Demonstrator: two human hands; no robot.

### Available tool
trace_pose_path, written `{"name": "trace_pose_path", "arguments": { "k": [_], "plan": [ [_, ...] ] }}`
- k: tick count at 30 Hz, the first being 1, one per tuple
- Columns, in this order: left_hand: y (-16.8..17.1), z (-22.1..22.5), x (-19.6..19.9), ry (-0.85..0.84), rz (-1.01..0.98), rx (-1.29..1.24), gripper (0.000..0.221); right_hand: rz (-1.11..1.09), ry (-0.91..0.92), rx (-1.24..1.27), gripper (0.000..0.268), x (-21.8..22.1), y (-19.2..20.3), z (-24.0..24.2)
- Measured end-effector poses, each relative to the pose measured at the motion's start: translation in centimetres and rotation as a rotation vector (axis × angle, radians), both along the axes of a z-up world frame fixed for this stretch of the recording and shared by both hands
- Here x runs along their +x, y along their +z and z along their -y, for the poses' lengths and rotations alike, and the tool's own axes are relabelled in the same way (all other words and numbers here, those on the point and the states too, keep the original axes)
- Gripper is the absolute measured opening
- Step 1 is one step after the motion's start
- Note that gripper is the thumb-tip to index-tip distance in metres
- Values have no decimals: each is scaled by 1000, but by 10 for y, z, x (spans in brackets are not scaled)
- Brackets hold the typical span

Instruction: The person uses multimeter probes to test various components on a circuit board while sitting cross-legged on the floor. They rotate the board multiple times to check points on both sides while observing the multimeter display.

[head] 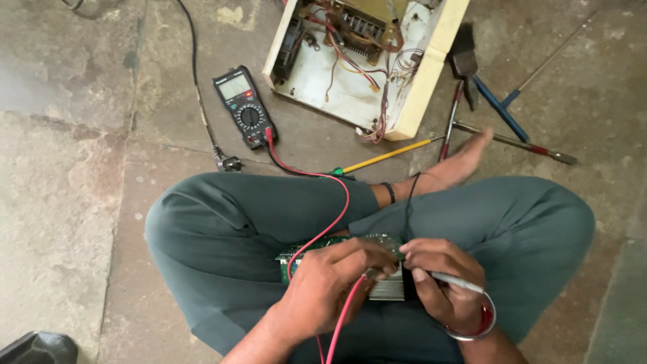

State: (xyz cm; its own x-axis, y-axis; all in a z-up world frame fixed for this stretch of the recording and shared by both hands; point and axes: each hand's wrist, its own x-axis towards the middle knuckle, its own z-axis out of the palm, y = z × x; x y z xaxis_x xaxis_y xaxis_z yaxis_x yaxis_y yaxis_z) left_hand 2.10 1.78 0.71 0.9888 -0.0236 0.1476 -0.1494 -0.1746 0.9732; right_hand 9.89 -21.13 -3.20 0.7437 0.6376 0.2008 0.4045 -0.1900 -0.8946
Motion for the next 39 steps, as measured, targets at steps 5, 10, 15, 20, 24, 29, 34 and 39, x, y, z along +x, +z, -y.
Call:
{"name": "trace_pose_path", "arguments": {
  "k": [5,10,15,20,24,29,34,39],
  "plan": [
    [0,4,-2,24,11,2,17,20,-13,27,7,-2,-1,-2],
    [0,5,-5,42,25,37,18,44,-21,35,6,-5,-1,-3],
    [1,5,-6,41,30,77,21,58,-22,42,7,-5,2,-4],
    [0,6,-6,42,40,80,23,53,-10,31,7,-4,2,-3],
    [0,7,-6,58,44,37,23,8,-33,60,7,-4,-1,-1],
    [1,7,-9,26,85,-1,22,-50,18,147,4,-4,0,2],
    [-1,9,-9,-18,75,12,18,-36,30,139,5,-3,1,3],
    [-2,11,-10,-2,50,4,18,-17,68,96,6,-2,6,2]
  ]
}}
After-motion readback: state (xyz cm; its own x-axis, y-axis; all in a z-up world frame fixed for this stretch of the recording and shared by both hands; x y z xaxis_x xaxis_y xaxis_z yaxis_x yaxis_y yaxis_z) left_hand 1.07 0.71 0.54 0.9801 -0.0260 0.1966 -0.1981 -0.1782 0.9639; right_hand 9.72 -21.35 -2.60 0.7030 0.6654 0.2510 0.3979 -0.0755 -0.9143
